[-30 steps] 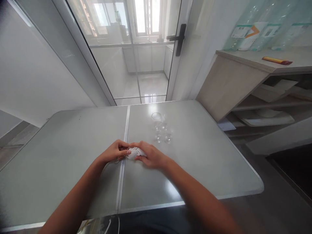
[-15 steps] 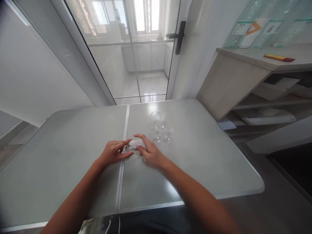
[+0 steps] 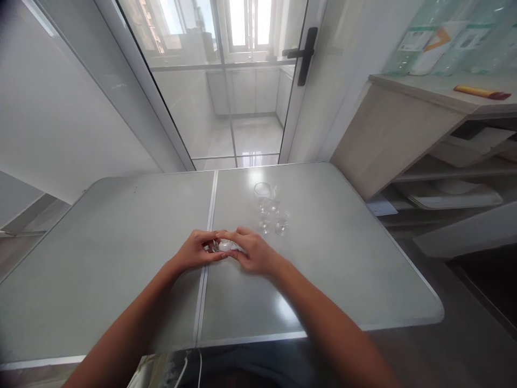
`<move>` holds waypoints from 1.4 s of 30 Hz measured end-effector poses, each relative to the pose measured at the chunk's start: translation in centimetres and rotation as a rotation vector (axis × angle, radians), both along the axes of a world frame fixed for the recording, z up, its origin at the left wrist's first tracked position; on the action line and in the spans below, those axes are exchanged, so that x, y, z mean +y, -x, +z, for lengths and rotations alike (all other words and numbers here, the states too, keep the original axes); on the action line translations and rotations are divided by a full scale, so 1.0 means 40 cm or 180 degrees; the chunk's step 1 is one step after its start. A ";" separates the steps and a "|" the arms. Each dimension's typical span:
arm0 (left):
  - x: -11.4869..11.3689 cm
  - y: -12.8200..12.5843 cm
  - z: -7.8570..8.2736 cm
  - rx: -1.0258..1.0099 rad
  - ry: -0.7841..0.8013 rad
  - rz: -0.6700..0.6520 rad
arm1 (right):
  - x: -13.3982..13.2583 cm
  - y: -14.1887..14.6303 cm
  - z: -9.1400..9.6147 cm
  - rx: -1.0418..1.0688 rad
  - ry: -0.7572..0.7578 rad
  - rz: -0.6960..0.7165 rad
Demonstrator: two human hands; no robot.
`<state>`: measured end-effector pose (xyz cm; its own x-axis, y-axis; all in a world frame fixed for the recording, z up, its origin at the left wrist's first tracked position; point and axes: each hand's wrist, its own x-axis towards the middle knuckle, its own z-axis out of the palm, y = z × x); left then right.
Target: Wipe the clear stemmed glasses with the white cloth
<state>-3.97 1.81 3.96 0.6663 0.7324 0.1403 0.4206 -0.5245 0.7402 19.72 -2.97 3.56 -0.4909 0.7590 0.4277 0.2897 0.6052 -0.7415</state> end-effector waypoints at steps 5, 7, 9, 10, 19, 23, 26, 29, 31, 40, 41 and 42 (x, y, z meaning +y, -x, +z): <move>0.002 -0.004 -0.008 -0.0083 0.0002 0.0130 | -0.002 0.009 -0.005 0.0406 0.0112 -0.0814; 0.003 0.001 -0.018 0.0007 -0.0513 0.0286 | 0.001 0.010 -0.004 0.0451 0.0161 -0.0998; 0.002 0.006 -0.024 0.0206 -0.1131 0.0450 | 0.005 0.011 -0.002 0.0464 0.0337 -0.1058; 0.001 0.007 -0.025 0.0327 -0.1421 0.0499 | 0.006 0.011 0.000 0.0484 0.0486 -0.1026; -0.012 0.000 -0.011 0.0375 -0.1683 0.0407 | -0.004 0.018 0.011 0.1066 0.0811 -0.0400; -0.008 0.007 0.013 0.0293 -0.0963 0.0565 | -0.007 0.018 0.004 0.0991 0.0666 -0.0697; 0.005 0.016 0.024 0.0002 -0.0624 0.1055 | -0.009 0.018 -0.004 0.0852 0.0352 -0.1297; 0.019 0.024 0.030 -0.0162 -0.0304 0.1177 | -0.014 0.020 -0.008 0.0820 -0.0264 -0.1770; 0.021 0.026 0.033 0.0035 -0.0222 0.0827 | -0.017 0.021 -0.005 0.0760 -0.0763 -0.1790; -0.012 0.003 0.005 0.0628 -0.1026 0.0304 | -0.001 0.027 0.017 0.0525 -0.0107 -0.0297; -0.010 0.006 0.000 0.0587 -0.1174 0.0284 | 0.000 0.027 0.018 0.0711 0.0212 -0.0261; -0.008 0.010 -0.004 0.0526 -0.1307 0.0252 | 0.001 0.027 0.018 0.0922 0.0560 -0.0252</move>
